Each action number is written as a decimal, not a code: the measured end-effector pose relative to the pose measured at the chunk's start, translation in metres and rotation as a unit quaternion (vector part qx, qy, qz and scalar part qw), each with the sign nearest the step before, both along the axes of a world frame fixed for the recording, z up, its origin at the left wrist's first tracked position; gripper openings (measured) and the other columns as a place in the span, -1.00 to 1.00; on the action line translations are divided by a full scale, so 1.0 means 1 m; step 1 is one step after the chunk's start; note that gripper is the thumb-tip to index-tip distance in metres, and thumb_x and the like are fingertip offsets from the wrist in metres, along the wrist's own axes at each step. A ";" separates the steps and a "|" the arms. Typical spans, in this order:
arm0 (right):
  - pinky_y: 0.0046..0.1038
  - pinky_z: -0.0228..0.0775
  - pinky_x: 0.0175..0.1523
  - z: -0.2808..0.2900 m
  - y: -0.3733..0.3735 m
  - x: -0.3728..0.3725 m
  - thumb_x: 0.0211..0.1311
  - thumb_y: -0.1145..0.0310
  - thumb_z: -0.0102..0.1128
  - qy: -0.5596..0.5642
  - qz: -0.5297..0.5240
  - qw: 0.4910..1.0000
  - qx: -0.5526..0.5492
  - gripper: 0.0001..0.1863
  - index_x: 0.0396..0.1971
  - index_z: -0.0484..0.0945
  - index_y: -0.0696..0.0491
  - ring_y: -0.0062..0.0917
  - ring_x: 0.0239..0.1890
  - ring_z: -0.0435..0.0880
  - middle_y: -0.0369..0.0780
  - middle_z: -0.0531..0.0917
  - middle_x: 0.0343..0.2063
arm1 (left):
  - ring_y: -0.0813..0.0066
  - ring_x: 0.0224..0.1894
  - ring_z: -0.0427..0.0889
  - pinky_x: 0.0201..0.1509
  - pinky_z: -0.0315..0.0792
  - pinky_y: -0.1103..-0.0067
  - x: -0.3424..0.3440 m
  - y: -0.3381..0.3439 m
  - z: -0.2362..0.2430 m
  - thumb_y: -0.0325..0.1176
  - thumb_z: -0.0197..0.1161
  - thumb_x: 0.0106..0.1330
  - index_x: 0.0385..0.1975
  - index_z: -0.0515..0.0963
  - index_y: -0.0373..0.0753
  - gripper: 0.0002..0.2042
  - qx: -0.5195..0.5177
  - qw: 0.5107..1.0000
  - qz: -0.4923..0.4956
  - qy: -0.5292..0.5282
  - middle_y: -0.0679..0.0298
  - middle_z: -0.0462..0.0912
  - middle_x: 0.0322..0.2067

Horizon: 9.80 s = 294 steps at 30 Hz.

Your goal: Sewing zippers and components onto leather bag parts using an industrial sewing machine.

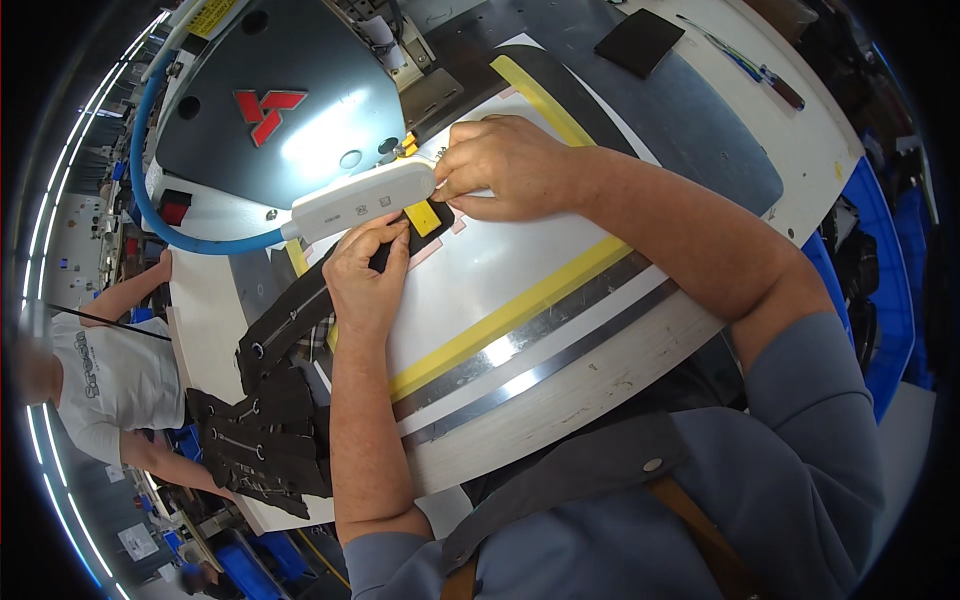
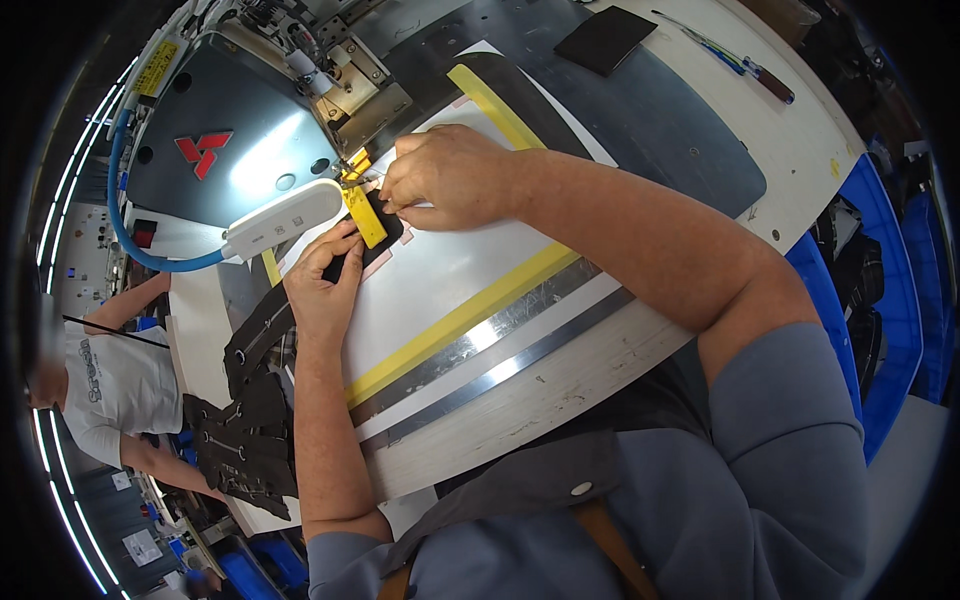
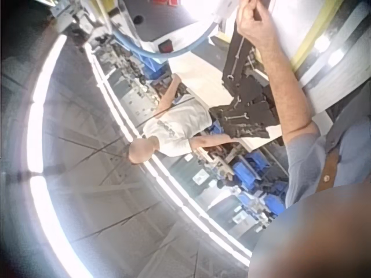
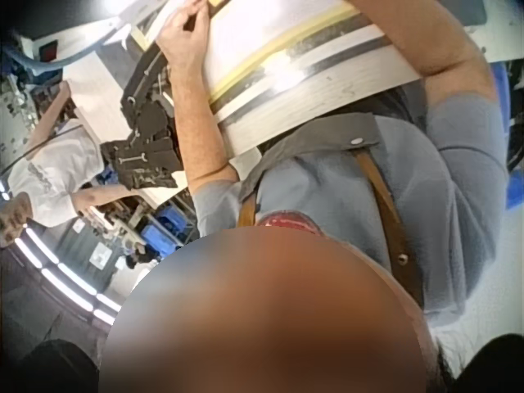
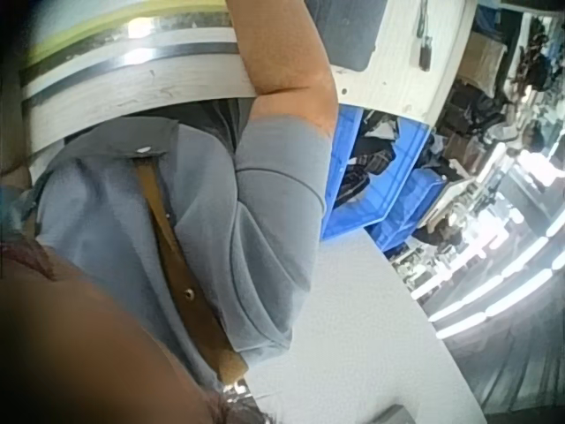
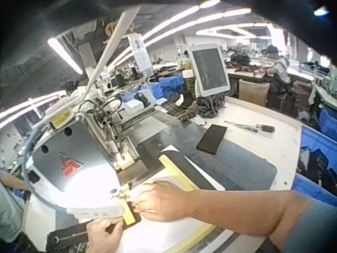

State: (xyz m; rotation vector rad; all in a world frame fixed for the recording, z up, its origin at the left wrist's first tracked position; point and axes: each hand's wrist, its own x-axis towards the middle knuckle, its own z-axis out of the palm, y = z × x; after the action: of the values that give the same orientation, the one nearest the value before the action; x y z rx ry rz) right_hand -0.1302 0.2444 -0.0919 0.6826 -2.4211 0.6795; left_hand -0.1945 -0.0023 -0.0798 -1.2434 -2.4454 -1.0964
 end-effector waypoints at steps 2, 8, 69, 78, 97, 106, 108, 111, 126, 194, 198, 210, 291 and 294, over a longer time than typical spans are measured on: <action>-0.36 0.53 -0.03 0.001 0.000 0.000 0.15 0.35 0.36 -0.002 0.000 1.000 -0.001 -0.85 -0.28 0.80 -0.02 -0.48 -0.16 0.63 -0.33 0.77 -0.23 | 0.27 -0.08 0.77 0.10 0.56 0.46 0.000 0.000 0.000 -0.58 0.39 0.17 -0.33 0.72 -0.35 -0.90 0.000 1.000 0.001 0.000 0.10 0.79 -0.16; -0.36 0.53 -0.04 0.001 0.000 0.001 0.16 0.35 0.35 -0.014 0.000 1.000 -0.004 -0.85 -0.29 0.80 0.02 -0.47 -0.16 0.63 -0.32 0.77 -0.23 | 0.30 0.03 0.74 0.18 0.53 0.46 0.001 -0.002 0.002 -0.58 0.38 0.22 -0.30 0.74 -0.35 -0.91 -0.022 0.999 0.012 -0.025 0.07 0.78 -0.12; -0.24 0.40 0.28 0.012 0.186 0.090 0.26 -0.02 0.29 -0.071 -0.467 0.872 0.125 -0.46 0.07 0.61 0.08 -0.24 0.17 0.58 -0.12 0.66 0.07 | 0.18 0.44 0.35 0.49 0.11 0.20 0.028 -0.002 0.001 -0.17 0.10 0.47 0.35 0.39 -0.29 -0.48 -0.189 0.977 0.026 0.090 0.08 0.43 0.35; -0.20 0.56 0.07 0.038 0.180 0.080 0.23 -0.10 0.25 -0.198 -0.454 0.845 0.203 -0.50 -0.21 0.74 0.08 -0.21 -0.07 0.72 -0.10 0.76 -0.23 | 0.21 0.43 0.36 0.49 0.11 0.22 0.028 -0.003 0.000 -0.20 0.14 0.44 0.33 0.42 -0.27 -0.50 -0.184 0.979 0.032 0.082 0.10 0.45 0.35; -0.21 0.58 -0.04 0.064 0.166 0.053 -0.07 0.06 0.33 -0.247 -0.451 0.814 0.269 -0.59 -0.45 0.74 0.16 -0.17 -0.21 0.74 -0.03 0.74 -0.39 | 0.27 0.41 0.38 0.48 0.14 0.25 0.026 -0.007 -0.006 -0.12 0.17 0.42 0.28 0.47 -0.29 -0.48 -0.144 0.986 0.038 0.071 0.08 0.49 0.31; -0.20 0.54 -0.06 0.052 0.160 0.043 0.03 0.21 0.28 -0.221 -0.390 0.815 0.367 -0.61 -0.21 0.65 0.18 -0.15 -0.24 0.74 -0.02 0.74 -0.34 | 0.28 0.42 0.37 0.50 0.11 0.26 0.026 -0.008 -0.007 -0.12 0.15 0.44 0.29 0.46 -0.27 -0.49 -0.142 0.987 0.036 0.066 0.07 0.49 0.31; -0.18 0.53 -0.09 0.050 0.157 0.041 0.11 0.30 0.22 -0.234 -0.401 0.792 0.396 -0.67 -0.16 0.63 0.17 -0.18 -0.25 0.74 -0.05 0.74 -0.38 | 0.27 0.42 0.37 0.49 0.12 0.25 0.026 -0.008 -0.006 -0.12 0.16 0.43 0.28 0.47 -0.29 -0.49 -0.135 0.988 0.035 0.068 0.06 0.49 0.31; -0.17 0.53 -0.12 0.049 0.157 0.043 0.18 0.35 0.17 -0.234 -0.393 0.779 0.429 -0.71 -0.13 0.61 0.15 -0.21 -0.26 0.75 -0.06 0.74 -0.42 | 0.26 0.42 0.37 0.48 0.13 0.24 0.026 -0.008 -0.005 -0.12 0.16 0.43 0.27 0.48 -0.30 -0.49 -0.131 0.989 0.033 0.068 0.05 0.50 0.30; -0.18 0.56 -0.11 0.040 0.157 0.047 0.28 0.27 0.16 -0.182 -0.428 0.799 0.381 -0.79 -0.31 0.69 0.07 -0.21 -0.28 0.76 -0.11 0.75 -0.41 | 0.26 0.42 0.37 0.49 0.12 0.24 0.026 -0.007 -0.003 -0.12 0.17 0.42 0.28 0.48 -0.29 -0.49 -0.141 0.988 0.036 0.058 0.06 0.49 0.31; -0.19 0.29 0.37 0.014 0.002 0.003 0.20 0.44 0.21 0.083 -0.031 0.977 0.196 -0.70 -0.07 0.74 -0.04 -0.47 0.05 0.61 -0.30 0.70 -0.11 | -0.09 0.43 0.29 0.50 0.07 0.12 0.041 0.010 0.013 -0.11 0.24 0.39 0.28 0.50 -0.14 -0.50 -0.190 0.981 -0.003 0.045 -0.22 0.36 0.33; -0.17 0.29 0.36 0.012 0.001 0.003 0.21 0.45 0.20 0.075 -0.037 0.977 0.196 -0.70 -0.07 0.74 -0.04 -0.46 0.03 0.61 -0.31 0.70 -0.10 | -0.09 0.44 0.28 0.51 0.06 0.11 0.041 0.010 0.010 -0.08 0.24 0.39 0.28 0.51 -0.07 -0.51 -0.182 0.982 0.000 0.045 -0.22 0.34 0.34; -0.21 0.32 0.31 0.009 0.001 0.001 0.18 0.44 0.23 0.099 -0.048 0.973 0.201 -0.71 -0.11 0.75 -0.06 -0.49 -0.06 0.62 -0.39 0.68 -0.21 | -0.08 0.43 0.31 0.47 0.11 0.07 0.040 0.011 0.011 -0.08 0.29 0.36 0.28 0.53 0.02 -0.52 -0.199 0.978 -0.002 0.057 -0.17 0.37 0.33; -0.10 -0.02 0.56 0.013 0.000 -0.016 0.30 0.43 0.06 -0.003 -0.086 0.968 0.235 -0.65 0.02 0.71 -0.04 -0.49 0.16 0.54 -0.35 0.69 -0.08 | -0.04 0.45 0.28 0.53 0.02 0.02 0.016 0.008 0.023 0.11 0.27 0.32 0.26 0.55 0.10 -0.48 -0.264 0.962 -0.037 0.054 -0.13 0.34 0.37; -0.10 -0.03 0.56 0.013 0.001 -0.021 0.31 0.44 0.05 -0.006 -0.090 0.965 0.246 -0.63 0.05 0.69 -0.04 -0.49 0.17 0.53 -0.35 0.68 -0.07 | 0.02 0.45 0.30 0.54 0.01 0.01 0.012 0.008 0.028 0.08 0.29 0.32 0.23 0.57 0.11 -0.50 -0.254 0.964 -0.043 0.059 -0.09 0.37 0.36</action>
State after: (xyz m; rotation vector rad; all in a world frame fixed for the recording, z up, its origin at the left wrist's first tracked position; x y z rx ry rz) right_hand -0.1513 0.2458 -0.0790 0.6294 -2.6439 0.0003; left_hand -0.1823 0.0054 -0.0514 -1.5095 -2.6898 -0.3918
